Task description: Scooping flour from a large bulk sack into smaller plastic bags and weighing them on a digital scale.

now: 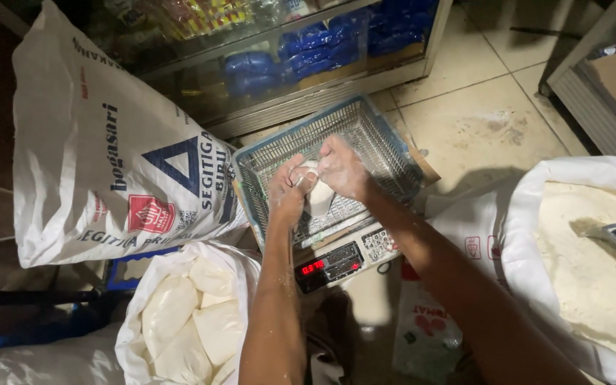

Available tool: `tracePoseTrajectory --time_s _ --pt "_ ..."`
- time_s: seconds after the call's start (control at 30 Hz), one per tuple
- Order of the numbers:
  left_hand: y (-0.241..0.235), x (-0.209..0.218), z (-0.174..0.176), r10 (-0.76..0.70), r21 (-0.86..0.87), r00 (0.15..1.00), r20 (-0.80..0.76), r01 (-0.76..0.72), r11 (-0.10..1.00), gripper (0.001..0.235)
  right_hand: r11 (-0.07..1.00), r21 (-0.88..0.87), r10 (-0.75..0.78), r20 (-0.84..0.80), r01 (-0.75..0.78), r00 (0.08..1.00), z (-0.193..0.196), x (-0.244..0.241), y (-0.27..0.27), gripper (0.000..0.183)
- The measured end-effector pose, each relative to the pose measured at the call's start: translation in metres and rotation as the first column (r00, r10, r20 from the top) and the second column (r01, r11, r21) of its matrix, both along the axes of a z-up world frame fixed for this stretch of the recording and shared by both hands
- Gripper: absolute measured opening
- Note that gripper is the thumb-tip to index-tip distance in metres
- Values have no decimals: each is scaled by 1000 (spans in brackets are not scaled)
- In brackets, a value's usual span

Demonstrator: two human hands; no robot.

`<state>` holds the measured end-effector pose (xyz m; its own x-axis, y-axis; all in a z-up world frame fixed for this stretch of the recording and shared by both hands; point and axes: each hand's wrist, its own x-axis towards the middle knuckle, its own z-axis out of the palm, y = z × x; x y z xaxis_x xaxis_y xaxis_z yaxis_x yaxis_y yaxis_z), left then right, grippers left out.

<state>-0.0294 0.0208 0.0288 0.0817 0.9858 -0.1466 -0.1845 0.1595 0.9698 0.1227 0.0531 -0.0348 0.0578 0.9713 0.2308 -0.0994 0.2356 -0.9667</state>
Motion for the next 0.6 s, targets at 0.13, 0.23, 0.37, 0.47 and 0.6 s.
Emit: tracePoseTrajectory --time_s 0.13,0.23,0.37,0.47,0.6 --pt "-6 13 7 51 -17 999 16 -50 999 52 998 -32 41 -116 -45 992 -14 6 12 43" --pt "-10 18 19 72 -87 992 106 -63 994 48 999 37 -28 74 25 997 -26 4 18 39" --pt "1 4 0 29 -71 997 71 -24 997 47 985 112 -166 455 128 875 -27 1 11 26" --pt "4 -4 10 51 2 979 -196 -51 999 42 979 0 -167 589 206 791 -22 -9 5 17" --pt "-8 -8 22 101 90 842 -530 -63 994 33 967 -164 -85 517 196 852 -19 -26 8 29"
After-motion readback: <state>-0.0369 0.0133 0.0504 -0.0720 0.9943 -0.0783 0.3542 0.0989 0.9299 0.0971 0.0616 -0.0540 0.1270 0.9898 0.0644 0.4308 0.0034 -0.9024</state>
